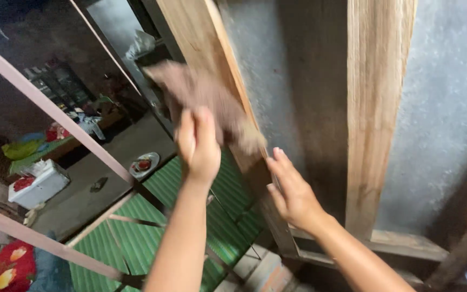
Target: Cleaning a wooden frame or cabinet structure using a brown cloth.
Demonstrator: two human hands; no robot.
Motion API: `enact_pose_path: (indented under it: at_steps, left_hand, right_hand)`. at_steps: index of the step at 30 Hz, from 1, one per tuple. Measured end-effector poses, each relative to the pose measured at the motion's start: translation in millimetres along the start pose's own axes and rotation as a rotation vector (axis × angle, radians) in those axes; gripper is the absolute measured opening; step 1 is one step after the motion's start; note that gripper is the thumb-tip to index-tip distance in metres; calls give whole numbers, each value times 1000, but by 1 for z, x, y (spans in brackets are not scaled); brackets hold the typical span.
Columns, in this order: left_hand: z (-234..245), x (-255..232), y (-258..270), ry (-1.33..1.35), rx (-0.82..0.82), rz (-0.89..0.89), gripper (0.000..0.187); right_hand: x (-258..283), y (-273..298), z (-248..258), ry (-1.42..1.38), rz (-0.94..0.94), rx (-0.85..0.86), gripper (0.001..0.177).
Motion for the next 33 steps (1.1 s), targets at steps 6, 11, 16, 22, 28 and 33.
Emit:
enact_pose_path:
  at_steps: [6,11,16,22,28,33]
  left_hand:
    - [-40,-84,-122,-732,-66,-721,31]
    - [-45,-51,-124,-678,-101,-640,27]
    - [-44,-12,-83,-723,-106,-563,19]
    - [-44,24,-26,-809,-107,-625,9]
    - [-36,38,8,-796,13,-495,16]
    - [-35,-88,-29,-852,-66,-860,35]
  right_hand:
    - [-16,-23,-53,95,72,-15,76]
    - [-28,-17,-52,5,96,-120,75]
    - [-36,-12,-46,-128,6,-152,65]
    - [-44,-8,-45,-199,3,-213,56]
    - [-48,-5,-40,-223,-38,-213,53]
    - [-56,-14,-29,-266,-108,-182,44]
Point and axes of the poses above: each hand's wrist, its own y-axis away from the middle knuckle, its own z-axis out of the back of the hand, x = y × z, the point moved 10 cm from there along -y, towards the middle knuckle, and after that the axes turned 4 degrees about x, right-handed, at the moved point
